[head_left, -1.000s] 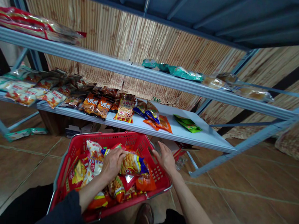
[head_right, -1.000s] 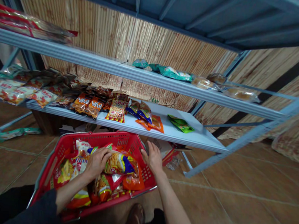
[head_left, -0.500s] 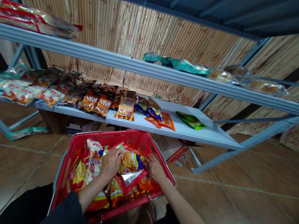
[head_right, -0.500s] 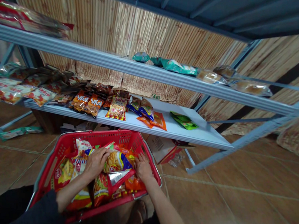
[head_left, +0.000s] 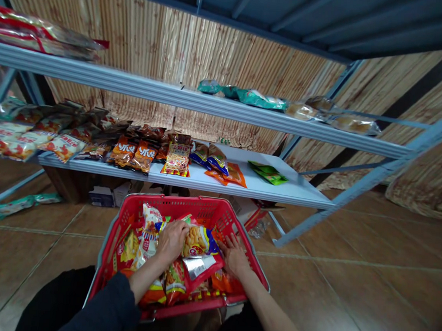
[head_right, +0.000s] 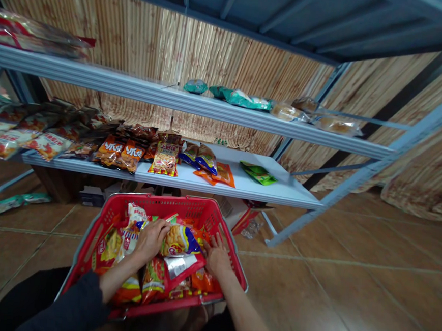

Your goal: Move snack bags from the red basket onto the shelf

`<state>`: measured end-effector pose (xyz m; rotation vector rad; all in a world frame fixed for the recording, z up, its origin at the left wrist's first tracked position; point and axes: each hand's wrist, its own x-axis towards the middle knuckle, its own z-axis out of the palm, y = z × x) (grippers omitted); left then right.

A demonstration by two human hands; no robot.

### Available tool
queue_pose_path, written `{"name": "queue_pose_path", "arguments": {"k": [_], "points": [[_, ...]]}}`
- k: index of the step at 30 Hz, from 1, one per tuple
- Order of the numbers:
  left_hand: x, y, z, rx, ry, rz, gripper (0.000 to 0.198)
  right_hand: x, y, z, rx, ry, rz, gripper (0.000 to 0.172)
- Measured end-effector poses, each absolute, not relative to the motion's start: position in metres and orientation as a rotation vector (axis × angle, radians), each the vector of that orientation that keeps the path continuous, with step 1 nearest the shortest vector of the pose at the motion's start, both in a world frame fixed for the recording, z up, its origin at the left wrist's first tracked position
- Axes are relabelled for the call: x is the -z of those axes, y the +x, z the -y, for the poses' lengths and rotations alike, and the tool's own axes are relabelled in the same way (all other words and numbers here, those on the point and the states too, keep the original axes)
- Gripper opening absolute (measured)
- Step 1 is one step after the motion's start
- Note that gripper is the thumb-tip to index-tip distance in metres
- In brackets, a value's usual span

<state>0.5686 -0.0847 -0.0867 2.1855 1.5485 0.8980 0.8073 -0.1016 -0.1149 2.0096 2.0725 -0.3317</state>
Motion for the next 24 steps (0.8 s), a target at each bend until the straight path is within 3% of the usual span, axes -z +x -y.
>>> {"name": "queue_pose_path", "arguments": {"k": [24], "points": [[0.088,0.594,0.078,-0.912,2.131,-1.472,0.015,0.125,0.845,0.109,0.235,2.029,-2.064,0.05]]}}
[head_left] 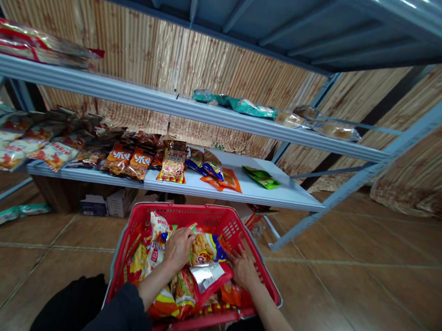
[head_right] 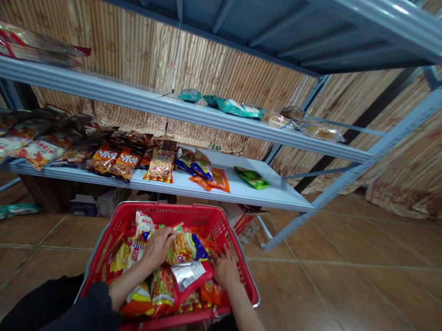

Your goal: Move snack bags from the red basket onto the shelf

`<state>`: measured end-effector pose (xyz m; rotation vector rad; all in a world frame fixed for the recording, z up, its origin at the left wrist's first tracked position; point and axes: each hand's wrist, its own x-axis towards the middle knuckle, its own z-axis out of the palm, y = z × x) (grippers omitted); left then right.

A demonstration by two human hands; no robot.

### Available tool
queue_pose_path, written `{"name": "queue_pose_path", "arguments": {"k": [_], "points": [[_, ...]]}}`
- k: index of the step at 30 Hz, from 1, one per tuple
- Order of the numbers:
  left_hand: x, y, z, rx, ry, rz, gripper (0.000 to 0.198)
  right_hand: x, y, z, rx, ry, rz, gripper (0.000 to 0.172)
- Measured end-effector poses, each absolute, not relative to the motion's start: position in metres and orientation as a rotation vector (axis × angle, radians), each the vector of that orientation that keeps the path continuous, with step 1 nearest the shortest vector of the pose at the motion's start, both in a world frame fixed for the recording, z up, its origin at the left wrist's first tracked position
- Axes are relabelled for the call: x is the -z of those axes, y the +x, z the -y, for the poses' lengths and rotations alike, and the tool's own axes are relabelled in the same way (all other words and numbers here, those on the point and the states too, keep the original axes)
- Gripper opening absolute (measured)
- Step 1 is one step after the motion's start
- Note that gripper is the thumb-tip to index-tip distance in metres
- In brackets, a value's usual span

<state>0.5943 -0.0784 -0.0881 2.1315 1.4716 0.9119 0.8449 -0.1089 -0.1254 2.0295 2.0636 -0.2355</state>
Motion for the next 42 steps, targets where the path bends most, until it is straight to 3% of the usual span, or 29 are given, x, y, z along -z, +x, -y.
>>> {"name": "queue_pose_path", "arguments": {"k": [10,42], "points": [[0.094,0.6,0.072,-0.951,2.13,-1.432,0.019,0.106,0.829,0.11,0.306,2.105,-1.99,0.051],[0.101,0.603,0.069,-0.981,2.044,-1.466,0.022,0.113,0.847,0.109,0.348,2.086,-2.025,0.049]]}}
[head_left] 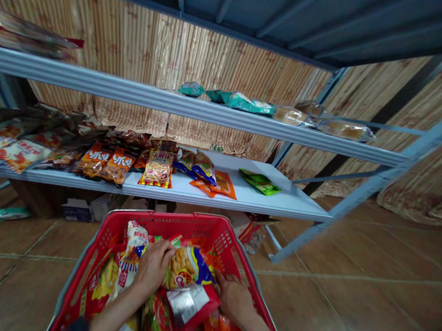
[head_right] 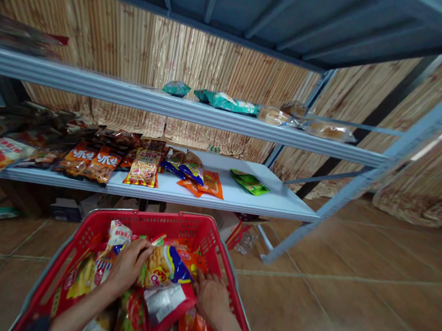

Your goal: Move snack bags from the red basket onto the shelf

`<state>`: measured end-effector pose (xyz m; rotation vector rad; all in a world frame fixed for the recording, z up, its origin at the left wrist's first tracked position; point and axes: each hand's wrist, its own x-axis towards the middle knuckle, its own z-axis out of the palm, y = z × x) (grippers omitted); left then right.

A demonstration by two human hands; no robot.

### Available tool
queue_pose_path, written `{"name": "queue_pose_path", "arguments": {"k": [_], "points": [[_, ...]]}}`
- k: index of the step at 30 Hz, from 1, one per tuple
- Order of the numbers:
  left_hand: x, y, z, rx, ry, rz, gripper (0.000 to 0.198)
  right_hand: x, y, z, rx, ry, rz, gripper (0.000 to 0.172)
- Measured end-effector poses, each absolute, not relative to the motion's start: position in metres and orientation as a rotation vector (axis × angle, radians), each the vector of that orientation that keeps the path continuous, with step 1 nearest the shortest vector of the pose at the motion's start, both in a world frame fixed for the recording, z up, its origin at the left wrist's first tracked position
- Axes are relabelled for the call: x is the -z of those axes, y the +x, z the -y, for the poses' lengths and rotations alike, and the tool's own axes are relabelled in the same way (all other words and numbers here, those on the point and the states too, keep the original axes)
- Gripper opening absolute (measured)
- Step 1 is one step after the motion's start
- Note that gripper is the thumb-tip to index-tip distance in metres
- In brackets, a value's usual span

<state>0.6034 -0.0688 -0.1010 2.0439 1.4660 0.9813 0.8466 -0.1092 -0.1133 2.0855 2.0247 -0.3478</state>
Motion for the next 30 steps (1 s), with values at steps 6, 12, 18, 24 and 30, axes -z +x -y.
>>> {"name": "queue_pose_path", "arguments": {"k": [6,12,18,24,30], "points": [[0.114,0.608,0.064,-1.063,2.025,-1.445,0.024,0.112,0.859,0.091,0.456,1.998,-2.049,0.048],[0.113,0.608,0.059,-1.079,2.052,-1.427,0.026,0.117,0.861,0.082,0.472,2.012,-2.028,0.052],[0.106,0.609,0.064,-1.097,1.964,-1.468,0.022,0.115,0.855,0.08,0.659,2.172,-2.057,0.048],[0.085,0.61,0.059,-1.152,1.65,-1.645,0.024,0.078,0.834,0.074,2.06,2.391,-2.211,0.053],[0.056,0.605,0.045,-1.145,1.445,-1.68,0.024,0.059,0.807,0.064,3.001,2.211,-1.819,0.059]]}}
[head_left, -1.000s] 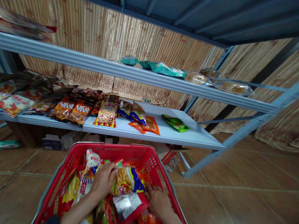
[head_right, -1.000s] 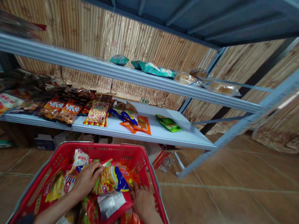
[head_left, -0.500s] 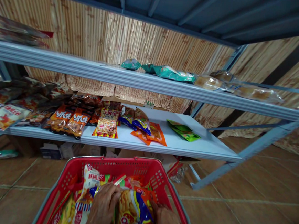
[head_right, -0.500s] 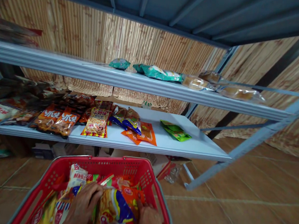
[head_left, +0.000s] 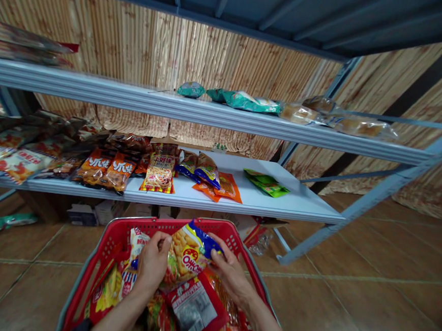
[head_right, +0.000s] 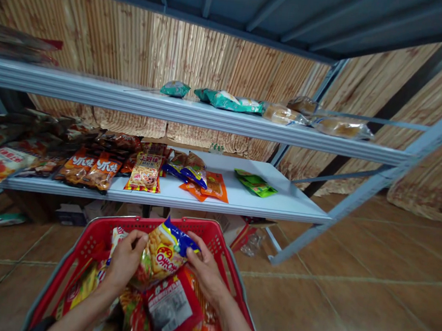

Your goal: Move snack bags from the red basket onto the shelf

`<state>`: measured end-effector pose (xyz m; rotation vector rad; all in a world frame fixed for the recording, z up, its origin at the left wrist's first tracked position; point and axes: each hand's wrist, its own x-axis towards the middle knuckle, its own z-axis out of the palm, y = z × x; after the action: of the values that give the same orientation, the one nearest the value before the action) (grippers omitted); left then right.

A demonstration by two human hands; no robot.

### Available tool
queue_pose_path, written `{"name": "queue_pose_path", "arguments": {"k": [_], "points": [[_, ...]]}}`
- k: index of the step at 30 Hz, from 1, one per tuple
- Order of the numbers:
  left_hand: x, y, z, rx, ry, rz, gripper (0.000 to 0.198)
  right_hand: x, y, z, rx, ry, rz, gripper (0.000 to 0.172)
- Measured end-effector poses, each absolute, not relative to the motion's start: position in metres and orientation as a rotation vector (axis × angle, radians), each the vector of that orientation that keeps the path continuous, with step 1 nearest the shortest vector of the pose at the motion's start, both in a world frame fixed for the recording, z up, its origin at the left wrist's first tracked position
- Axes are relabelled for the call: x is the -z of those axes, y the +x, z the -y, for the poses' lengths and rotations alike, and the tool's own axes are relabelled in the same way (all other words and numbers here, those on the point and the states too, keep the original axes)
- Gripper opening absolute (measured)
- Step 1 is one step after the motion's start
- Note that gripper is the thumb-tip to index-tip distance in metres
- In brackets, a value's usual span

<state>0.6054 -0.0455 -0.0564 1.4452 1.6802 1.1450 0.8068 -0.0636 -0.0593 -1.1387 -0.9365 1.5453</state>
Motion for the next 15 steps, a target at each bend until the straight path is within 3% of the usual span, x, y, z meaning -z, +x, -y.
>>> {"name": "queue_pose_path", "arguments": {"k": [6,12,15], "points": [[0.036,0.595,0.035,-0.97,1.453,-1.415,0.027,0.048,0.801,0.032,-1.263,-1.294,0.772,0.044],[0.051,0.578,0.046,-0.765,1.17,-0.873,0.063,0.019,0.805,0.005,-1.291,-1.322,0.689,0.039],[0.053,0.585,0.061,-0.72,0.979,-0.769,0.071,0.01,0.8,-0.004,-1.25,-1.357,0.758,0.035]]}}
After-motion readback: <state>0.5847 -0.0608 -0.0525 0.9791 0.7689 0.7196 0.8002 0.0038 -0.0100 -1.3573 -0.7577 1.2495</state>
